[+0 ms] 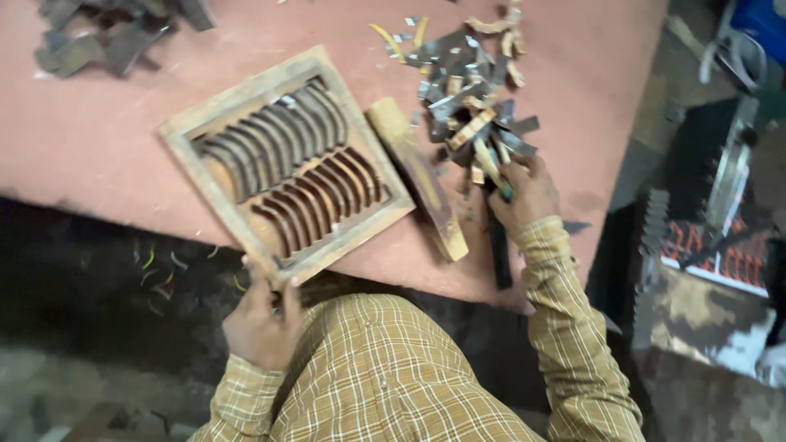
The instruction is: The person hammers curved metal blades into the slots of a slotted wooden frame on the workbench, pressing each blade into place by hand. They then rearrange and seat the blades, lift and reposition the frame, and use pliers to grip and adjust pieces among a pile of curved metal parts on the bench.
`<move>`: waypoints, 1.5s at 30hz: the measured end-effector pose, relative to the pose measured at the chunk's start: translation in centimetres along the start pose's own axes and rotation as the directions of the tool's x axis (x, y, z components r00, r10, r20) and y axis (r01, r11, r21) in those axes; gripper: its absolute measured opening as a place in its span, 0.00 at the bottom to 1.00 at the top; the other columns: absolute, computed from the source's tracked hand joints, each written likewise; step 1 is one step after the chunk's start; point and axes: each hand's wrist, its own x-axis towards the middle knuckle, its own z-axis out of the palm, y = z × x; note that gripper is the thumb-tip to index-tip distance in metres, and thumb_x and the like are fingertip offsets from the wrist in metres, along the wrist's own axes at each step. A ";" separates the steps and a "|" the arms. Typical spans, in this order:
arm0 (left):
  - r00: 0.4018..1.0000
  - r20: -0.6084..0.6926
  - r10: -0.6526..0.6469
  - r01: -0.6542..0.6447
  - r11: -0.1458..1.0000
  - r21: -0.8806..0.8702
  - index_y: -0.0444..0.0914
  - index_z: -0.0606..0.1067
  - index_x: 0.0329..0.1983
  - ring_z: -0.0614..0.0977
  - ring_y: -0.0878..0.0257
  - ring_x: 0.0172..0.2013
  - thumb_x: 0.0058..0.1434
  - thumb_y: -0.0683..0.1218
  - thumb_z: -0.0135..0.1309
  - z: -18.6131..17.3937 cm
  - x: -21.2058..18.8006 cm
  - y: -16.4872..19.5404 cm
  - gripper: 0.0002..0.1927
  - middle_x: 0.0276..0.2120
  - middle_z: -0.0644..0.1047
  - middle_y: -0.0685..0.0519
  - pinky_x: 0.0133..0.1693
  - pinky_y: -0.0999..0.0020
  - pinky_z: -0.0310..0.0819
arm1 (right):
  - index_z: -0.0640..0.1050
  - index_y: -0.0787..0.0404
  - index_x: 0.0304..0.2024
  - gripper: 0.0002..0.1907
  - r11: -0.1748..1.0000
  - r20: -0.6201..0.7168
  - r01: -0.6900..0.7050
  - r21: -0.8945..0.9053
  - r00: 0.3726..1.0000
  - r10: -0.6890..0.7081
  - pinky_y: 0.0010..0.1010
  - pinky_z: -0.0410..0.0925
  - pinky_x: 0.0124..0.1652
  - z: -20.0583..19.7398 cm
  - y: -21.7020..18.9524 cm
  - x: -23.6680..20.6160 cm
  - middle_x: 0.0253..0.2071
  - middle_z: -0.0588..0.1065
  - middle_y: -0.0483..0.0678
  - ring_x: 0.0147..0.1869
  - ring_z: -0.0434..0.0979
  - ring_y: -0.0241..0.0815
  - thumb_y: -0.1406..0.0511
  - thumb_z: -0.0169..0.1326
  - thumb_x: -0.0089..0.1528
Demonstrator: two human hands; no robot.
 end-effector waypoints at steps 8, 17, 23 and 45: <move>0.963 0.213 0.164 -0.192 0.974 0.119 0.28 0.74 0.55 0.80 0.53 0.19 0.56 0.54 0.65 -3.0 2.6 1.8 0.31 0.23 0.79 0.47 0.22 0.61 0.73 | 0.74 0.66 0.42 0.08 0.804 0.068 -0.262 0.533 0.961 0.268 0.37 0.71 0.41 -1.9 2.6 -3.2 0.42 0.77 0.62 0.39 0.77 0.49 0.72 0.54 0.59; 0.561 0.469 0.682 -0.813 0.561 0.156 0.41 0.78 0.54 0.72 0.47 0.56 0.47 0.56 0.67 -6.5 12.4 -2.2 0.31 0.56 0.73 0.43 0.55 0.51 0.67 | 0.69 0.60 0.50 0.11 -0.056 -0.093 0.109 0.992 0.966 0.243 0.40 0.75 0.42 -3.1 -8.9 -7.2 0.49 0.74 0.61 0.45 0.77 0.50 0.77 0.52 0.68; 0.333 0.488 0.807 -0.920 0.391 -0.019 0.38 0.78 0.52 0.69 0.50 0.59 0.54 0.63 0.60 -4.3 16.3 -4.4 0.31 0.57 0.73 0.45 0.62 0.48 0.58 | 0.65 0.53 0.60 0.20 -0.218 -0.127 0.198 0.956 0.945 0.302 0.40 0.71 0.47 -2.4 -17.9 -6.2 0.51 0.70 0.54 0.48 0.72 0.45 0.68 0.57 0.70; 0.242 0.693 0.679 -0.935 0.354 -0.020 0.34 0.51 0.80 0.44 0.50 0.78 0.61 0.75 0.48 0.4 14.3 -1.8 0.57 0.79 0.47 0.43 0.72 0.41 0.26 | 0.75 0.58 0.55 0.28 -0.263 -0.003 0.481 0.836 0.484 0.875 0.52 0.64 0.64 4.8 -24.6 -10.7 0.60 0.75 0.52 0.62 0.74 0.51 0.45 0.51 0.67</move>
